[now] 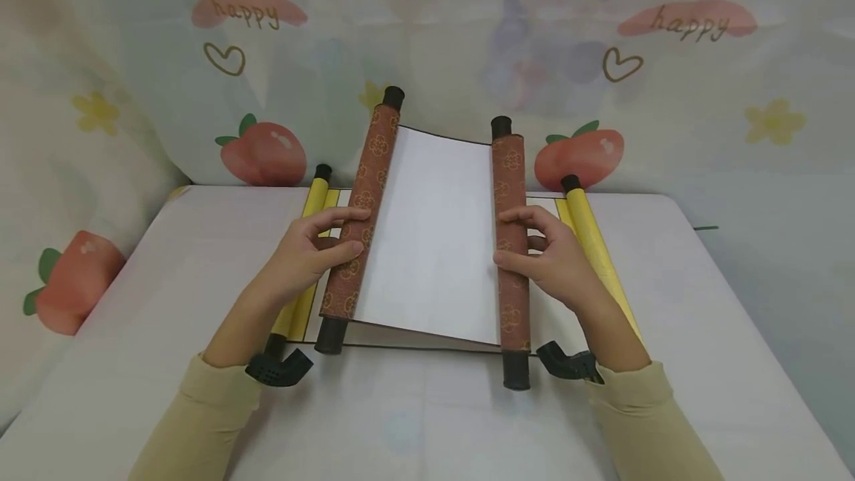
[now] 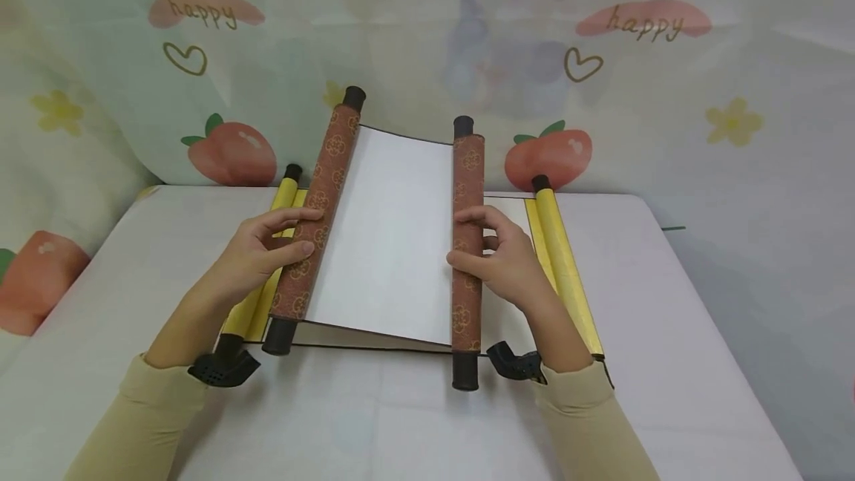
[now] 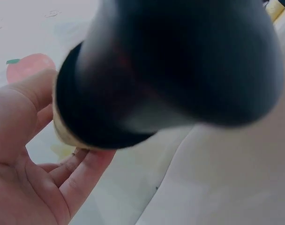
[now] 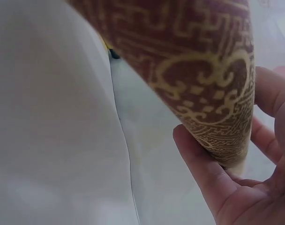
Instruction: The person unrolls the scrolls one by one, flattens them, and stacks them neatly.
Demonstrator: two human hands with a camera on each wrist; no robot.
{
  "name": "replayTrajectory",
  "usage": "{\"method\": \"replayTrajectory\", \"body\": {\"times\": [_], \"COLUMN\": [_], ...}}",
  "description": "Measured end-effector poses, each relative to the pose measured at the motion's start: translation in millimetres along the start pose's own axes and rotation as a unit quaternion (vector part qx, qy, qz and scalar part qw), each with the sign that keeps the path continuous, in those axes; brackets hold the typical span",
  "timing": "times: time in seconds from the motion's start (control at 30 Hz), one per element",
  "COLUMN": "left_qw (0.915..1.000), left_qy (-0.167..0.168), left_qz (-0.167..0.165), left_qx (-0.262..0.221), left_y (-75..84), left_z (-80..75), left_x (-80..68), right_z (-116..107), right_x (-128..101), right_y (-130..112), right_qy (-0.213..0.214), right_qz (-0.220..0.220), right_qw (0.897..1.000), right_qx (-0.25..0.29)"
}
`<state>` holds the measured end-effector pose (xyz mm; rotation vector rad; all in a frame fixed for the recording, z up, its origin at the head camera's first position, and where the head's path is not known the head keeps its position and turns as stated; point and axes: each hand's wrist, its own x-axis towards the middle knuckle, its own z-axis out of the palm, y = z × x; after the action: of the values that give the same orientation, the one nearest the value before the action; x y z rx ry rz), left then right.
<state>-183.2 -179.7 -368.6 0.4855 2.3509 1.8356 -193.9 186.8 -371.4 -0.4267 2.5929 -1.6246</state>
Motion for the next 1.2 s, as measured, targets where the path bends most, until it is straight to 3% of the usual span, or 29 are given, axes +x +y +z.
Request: {"method": "replayTrajectory", "body": {"times": [0.2, 0.33, 0.6, 0.9, 1.2], "left_qw": [0.9999, 0.9999, 0.9991, 0.9996, 0.9995], "left_qy": [-0.011, -0.015, -0.021, -0.027, -0.028], "left_qz": [0.011, 0.004, 0.031, 0.005, 0.011], "left_qx": [0.006, 0.008, 0.017, 0.005, 0.005], "left_y": [-0.2, -1.8, -5.4, -5.0, -4.6], "left_z": [-6.1, -3.1, 2.9, 5.4, 4.3], "left_x": [1.2, 0.6, 4.9, 2.0, 3.9], "right_z": [-1.4, -0.5, -10.0, -17.7, -24.6], "right_x": [-1.1, -6.7, -15.0, -16.5, -19.4], "right_y": [-0.6, 4.1, 8.4, 5.6, 5.1], "right_qy": [0.005, -0.004, 0.001, -0.019, -0.024], "right_qz": [-0.013, -0.012, -0.008, -0.003, -0.005], "right_qw": [1.000, 1.000, 0.998, 0.998, 0.999], "right_qx": [0.006, 0.015, 0.063, 0.055, 0.046]}}
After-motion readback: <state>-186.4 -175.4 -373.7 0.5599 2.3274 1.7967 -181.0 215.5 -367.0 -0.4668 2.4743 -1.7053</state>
